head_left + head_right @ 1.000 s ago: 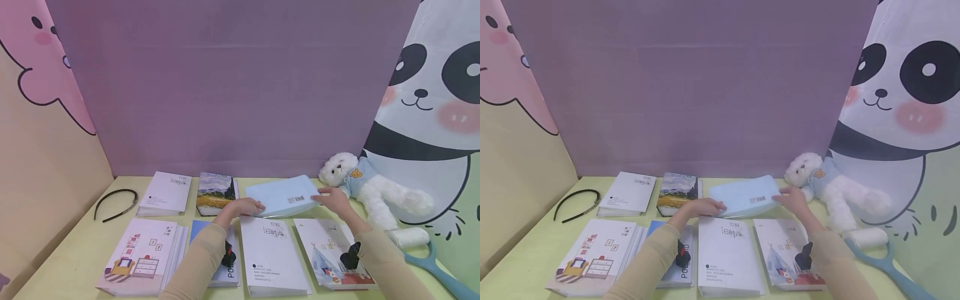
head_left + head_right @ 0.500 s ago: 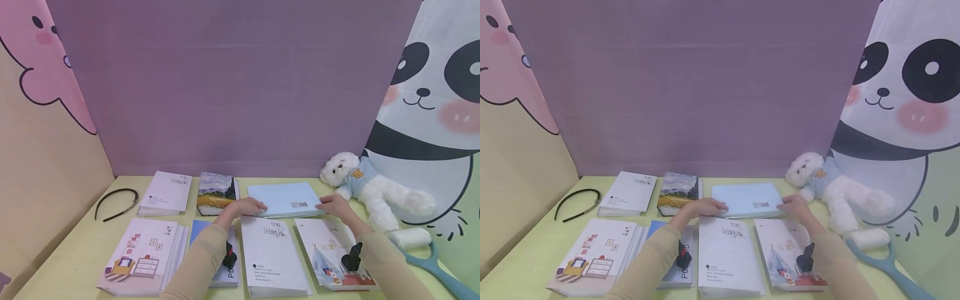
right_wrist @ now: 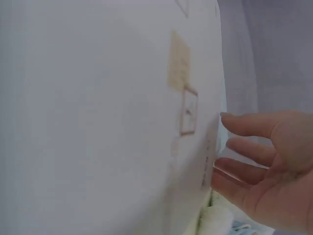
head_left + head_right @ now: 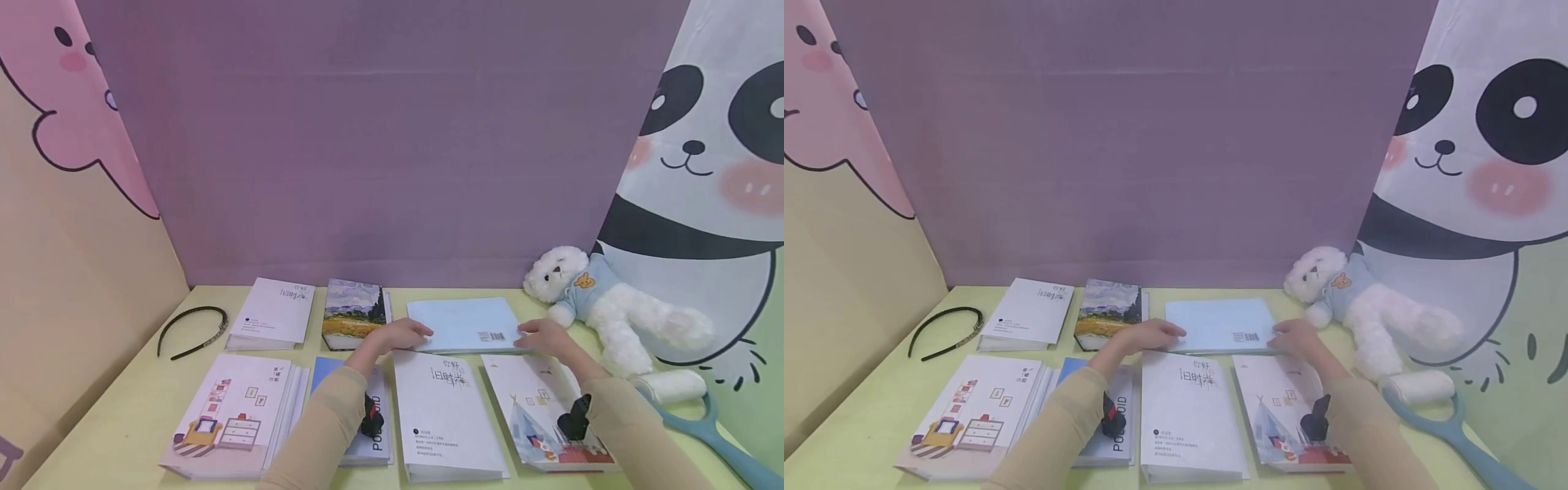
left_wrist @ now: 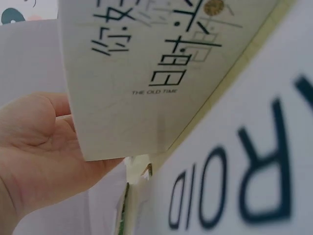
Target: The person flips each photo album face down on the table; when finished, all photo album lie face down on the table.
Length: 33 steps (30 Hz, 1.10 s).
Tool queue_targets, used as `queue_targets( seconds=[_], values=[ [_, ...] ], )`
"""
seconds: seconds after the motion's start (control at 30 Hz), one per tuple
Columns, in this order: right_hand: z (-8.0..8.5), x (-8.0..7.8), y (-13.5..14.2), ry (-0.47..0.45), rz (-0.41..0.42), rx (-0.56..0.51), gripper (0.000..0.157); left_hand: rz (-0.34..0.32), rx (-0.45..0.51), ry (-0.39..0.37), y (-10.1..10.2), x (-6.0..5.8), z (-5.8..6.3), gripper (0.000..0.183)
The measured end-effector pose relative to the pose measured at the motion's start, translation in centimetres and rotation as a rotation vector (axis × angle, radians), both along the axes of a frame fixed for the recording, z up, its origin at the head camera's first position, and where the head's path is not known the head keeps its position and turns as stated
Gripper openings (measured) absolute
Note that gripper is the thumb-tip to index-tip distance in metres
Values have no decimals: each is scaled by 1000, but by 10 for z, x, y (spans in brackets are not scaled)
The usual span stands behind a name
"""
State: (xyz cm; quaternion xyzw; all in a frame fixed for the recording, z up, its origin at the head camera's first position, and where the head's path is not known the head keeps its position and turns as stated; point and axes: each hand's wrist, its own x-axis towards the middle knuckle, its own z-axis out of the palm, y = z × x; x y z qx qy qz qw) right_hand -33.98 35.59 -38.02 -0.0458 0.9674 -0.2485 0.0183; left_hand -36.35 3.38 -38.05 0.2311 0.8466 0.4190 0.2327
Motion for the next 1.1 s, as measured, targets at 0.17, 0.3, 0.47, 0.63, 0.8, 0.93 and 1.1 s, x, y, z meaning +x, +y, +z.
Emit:
queue_targets(
  seconds=[0.17,0.3,0.47,0.63,0.8,0.93,1.1],
  values=[
    [9,9,0,59,81,73,40,-31,-70,26,4,3,2,36],
    [11,13,0,30,81,92,43,-47,-108,30,3,3,4,36],
    [12,9,-3,-10,56,84,53,-46,-93,-11,2,-1,9,41],
    [10,1,-8,-18,71,114,55,-39,-78,-60,0,-7,10,45],
    [6,-8,-12,-33,70,125,56,-22,-85,-71,-3,-10,8,46],
    [5,-11,-16,-53,67,126,55,-10,-88,-79,-5,-12,7,47],
    [7,-9,-20,-56,71,126,53,-9,-76,-76,-5,-13,5,47]
  ],
)
